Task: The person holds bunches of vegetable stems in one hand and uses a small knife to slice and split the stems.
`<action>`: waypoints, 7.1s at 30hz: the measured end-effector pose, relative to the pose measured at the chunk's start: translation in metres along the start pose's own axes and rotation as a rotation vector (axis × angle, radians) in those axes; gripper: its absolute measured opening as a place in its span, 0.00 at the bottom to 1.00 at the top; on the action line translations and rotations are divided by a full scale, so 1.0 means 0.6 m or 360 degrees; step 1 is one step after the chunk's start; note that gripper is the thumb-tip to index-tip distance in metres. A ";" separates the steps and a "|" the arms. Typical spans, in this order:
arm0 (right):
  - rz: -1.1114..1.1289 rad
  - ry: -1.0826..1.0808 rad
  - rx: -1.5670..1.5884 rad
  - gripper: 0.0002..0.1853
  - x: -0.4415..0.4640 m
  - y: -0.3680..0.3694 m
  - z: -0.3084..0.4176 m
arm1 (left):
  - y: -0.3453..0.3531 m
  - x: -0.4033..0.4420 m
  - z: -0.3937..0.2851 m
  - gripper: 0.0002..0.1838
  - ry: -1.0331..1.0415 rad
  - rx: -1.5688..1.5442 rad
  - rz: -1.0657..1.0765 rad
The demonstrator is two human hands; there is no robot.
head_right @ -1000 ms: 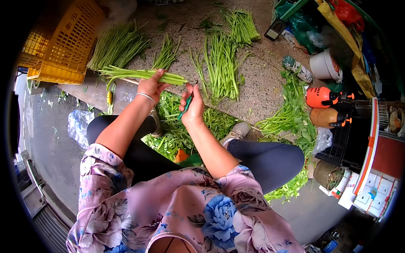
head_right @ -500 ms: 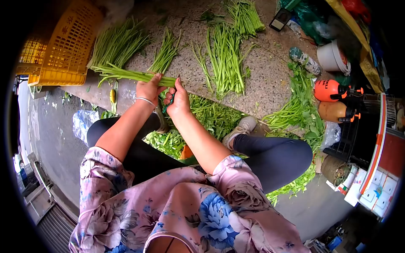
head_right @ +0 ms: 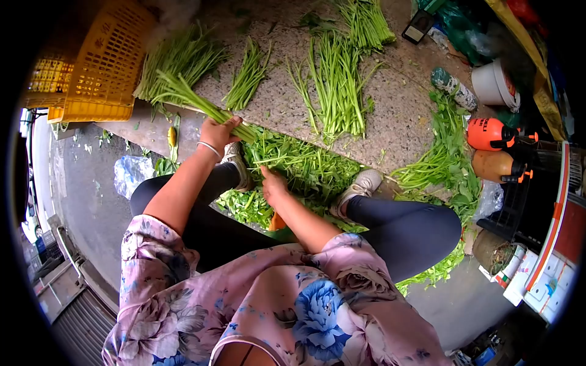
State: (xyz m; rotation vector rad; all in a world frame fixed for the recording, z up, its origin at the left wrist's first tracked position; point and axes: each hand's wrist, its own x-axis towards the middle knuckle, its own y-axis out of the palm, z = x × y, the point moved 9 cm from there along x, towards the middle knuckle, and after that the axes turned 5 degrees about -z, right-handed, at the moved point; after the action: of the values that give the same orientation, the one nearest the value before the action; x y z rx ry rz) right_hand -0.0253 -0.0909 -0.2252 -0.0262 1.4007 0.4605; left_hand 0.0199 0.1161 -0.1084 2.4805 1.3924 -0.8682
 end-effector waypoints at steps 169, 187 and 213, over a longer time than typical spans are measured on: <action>0.0307 -0.0854 -0.0171 0.19 -0.205 -0.131 0.360 | 0.181 -0.171 -0.001 0.12 0.1225 0.2111 0.1327; -0.1391 -0.1207 -0.2097 0.15 -0.066 -0.105 0.474 | 0.077 -0.047 -0.086 0.11 -0.0031 -0.0151 0.0240; 0.0354 -0.1537 -0.0096 0.20 -0.284 0.032 0.377 | 0.176 -0.111 -0.099 0.07 -0.0017 -0.0244 0.0918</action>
State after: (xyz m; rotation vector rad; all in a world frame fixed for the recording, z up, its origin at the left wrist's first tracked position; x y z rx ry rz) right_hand 0.1646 -0.0594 -0.0168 0.2740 0.4389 0.5904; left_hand 0.1048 0.0337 -0.0361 2.5318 0.6373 -0.6153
